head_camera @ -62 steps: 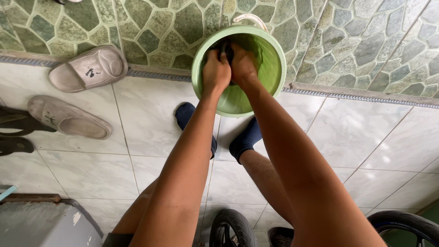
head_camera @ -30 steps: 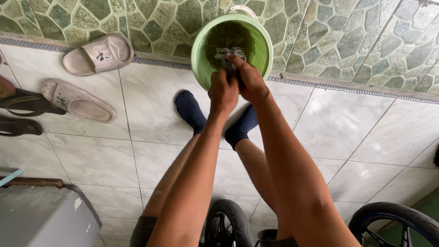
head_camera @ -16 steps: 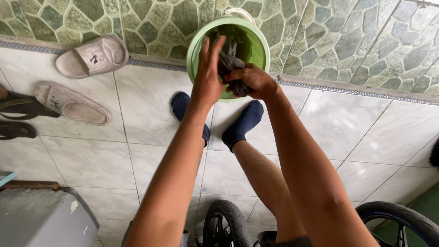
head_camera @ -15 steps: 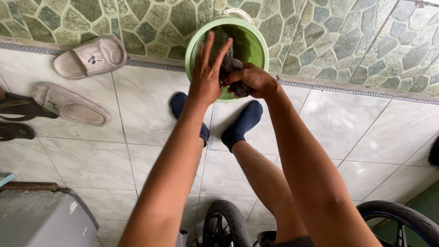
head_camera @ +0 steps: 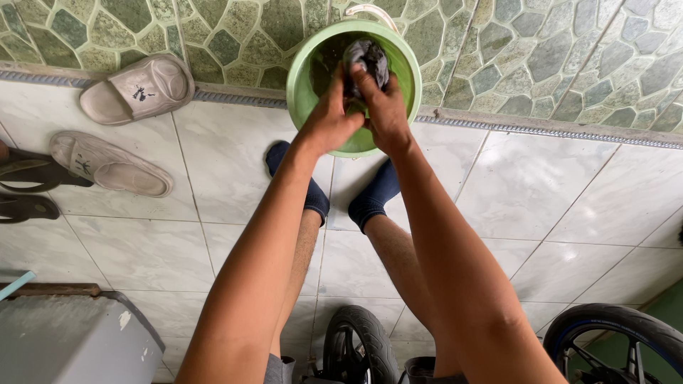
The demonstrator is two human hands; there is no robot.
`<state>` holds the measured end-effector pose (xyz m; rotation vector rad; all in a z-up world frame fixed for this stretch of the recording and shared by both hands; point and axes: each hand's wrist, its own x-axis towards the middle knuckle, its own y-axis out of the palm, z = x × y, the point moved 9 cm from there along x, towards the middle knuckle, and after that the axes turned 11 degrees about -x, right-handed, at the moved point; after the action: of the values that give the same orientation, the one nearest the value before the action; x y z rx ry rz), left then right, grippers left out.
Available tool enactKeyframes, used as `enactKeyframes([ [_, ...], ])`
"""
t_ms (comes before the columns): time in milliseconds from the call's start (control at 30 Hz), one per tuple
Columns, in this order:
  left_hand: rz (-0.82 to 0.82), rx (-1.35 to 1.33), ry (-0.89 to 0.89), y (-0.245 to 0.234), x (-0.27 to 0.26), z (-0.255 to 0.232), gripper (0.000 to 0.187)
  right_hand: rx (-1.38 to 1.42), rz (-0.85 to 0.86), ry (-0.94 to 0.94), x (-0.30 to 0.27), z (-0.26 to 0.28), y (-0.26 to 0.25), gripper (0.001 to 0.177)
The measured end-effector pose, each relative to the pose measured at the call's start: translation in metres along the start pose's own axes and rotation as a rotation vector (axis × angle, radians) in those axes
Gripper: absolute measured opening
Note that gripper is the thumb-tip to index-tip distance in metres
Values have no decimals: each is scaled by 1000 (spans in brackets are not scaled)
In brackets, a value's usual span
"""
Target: The person wipes the blades and central hub of a blue fan blade assembly with a cloth. They dip the cloth into a bucket of water, wring it out, and continue wiping the fan blades.
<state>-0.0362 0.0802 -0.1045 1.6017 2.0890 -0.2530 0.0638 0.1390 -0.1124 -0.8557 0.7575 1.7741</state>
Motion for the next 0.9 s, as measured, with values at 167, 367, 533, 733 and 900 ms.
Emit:
enactKeyframes([
  [167,235,343,75,7,-29,0,76,-40,246,92,-5,-3,4,52],
  [367,-23,682,119,-38,-28,-47,75,-141,367,167,8,-22,4,52],
  [533,112,1101,318,-3,-2,-53,86,-510,625,8,1,-10,27,51],
  [733,112,1309,594,14,6,-35,32,-653,727,344,3,-3,23,34],
  [900,242,1357,475,19,29,-18,19,-1286,512,137,27,-7,14,27],
])
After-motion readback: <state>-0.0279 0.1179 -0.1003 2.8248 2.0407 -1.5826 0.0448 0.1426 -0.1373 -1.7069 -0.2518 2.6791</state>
